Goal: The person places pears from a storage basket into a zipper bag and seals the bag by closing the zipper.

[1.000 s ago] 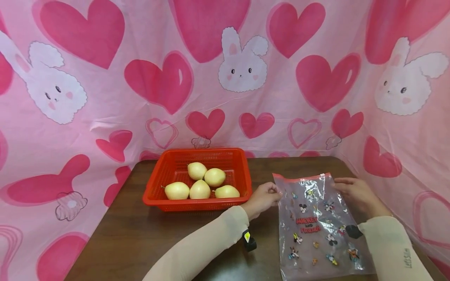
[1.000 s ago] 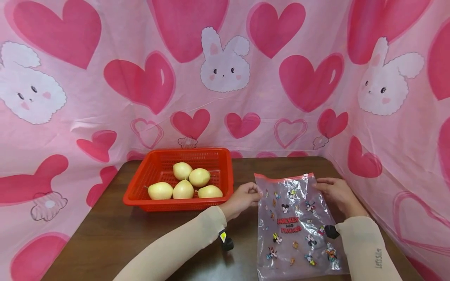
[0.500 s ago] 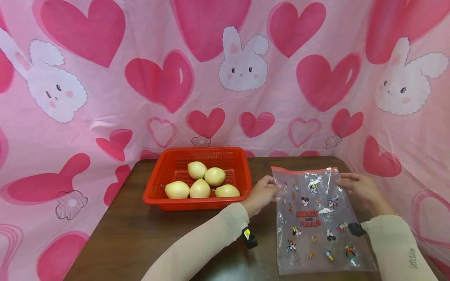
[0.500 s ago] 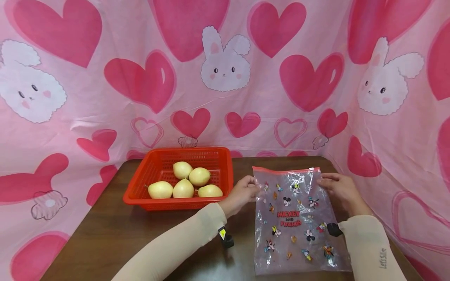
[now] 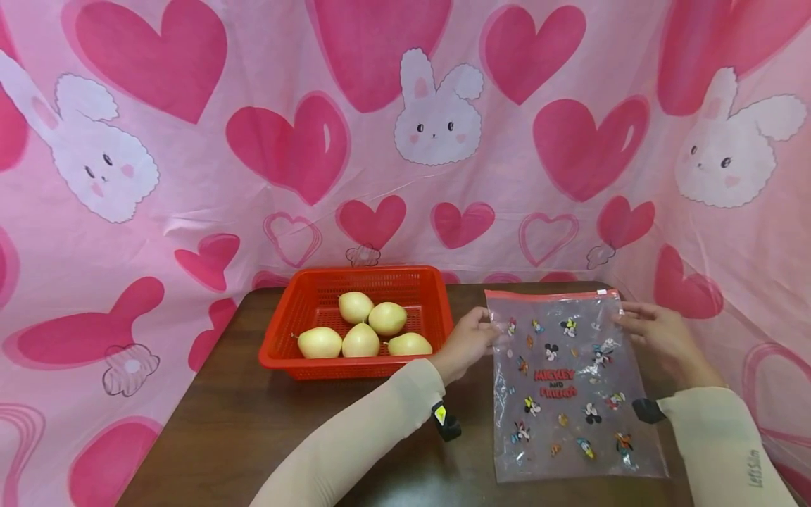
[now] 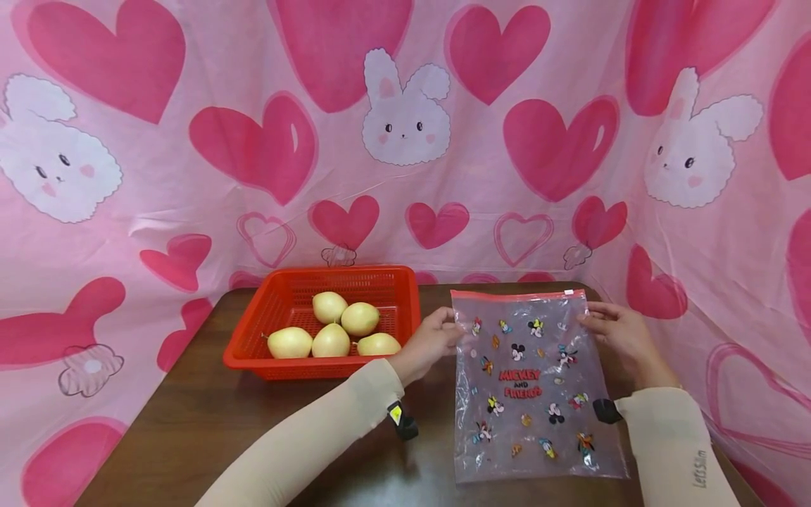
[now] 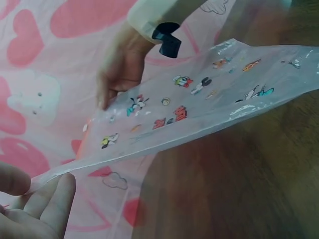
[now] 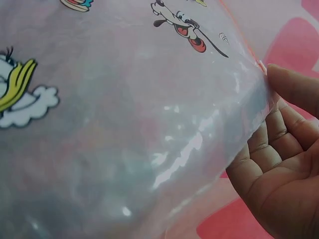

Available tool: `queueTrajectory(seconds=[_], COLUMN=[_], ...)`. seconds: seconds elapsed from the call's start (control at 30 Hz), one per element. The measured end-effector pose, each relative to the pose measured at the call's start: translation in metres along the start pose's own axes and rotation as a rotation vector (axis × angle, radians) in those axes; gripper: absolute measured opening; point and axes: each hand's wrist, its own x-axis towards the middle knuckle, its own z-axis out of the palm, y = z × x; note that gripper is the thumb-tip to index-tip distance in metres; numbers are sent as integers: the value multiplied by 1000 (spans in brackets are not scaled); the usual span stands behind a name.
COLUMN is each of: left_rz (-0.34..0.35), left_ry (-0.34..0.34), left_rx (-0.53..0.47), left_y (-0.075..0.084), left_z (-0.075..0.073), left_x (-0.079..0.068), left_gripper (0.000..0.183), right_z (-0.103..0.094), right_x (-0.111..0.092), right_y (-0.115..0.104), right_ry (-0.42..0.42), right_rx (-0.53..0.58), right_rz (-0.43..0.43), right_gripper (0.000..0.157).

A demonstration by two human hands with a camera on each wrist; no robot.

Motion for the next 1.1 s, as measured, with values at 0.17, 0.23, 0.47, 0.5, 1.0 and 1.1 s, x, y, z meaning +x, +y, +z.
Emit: queueTrajectory(seconds=[0.17,0.23,0.47,0.5,1.0,1.1], left_rz=[18,26,68,70,116,134], left_ry=[-11,-11,13,20,133,143], left_rx=[-34,-42,21,36,176,204], left_y=[5,8,21,24,55,60], left_z=[-3,-5,-12,-13,-30,-32], left_x=[0,1,4,4,23,24], left_gripper=[14,14,19,20,27,27], right_z=[-3,-4,-11,-12,-14,-16], right_x=[-2,-4,-8,-10,-30,-32], right_y=[-2,-4,-16,-19,-49,-54], right_ry=[32,43,66,68,-25,-20], right_rx=[94,105,177,194,581,598], right_rz=[-56,-72,-116,-125,-152,-189], right_gripper=[52,44,16,15,28,28])
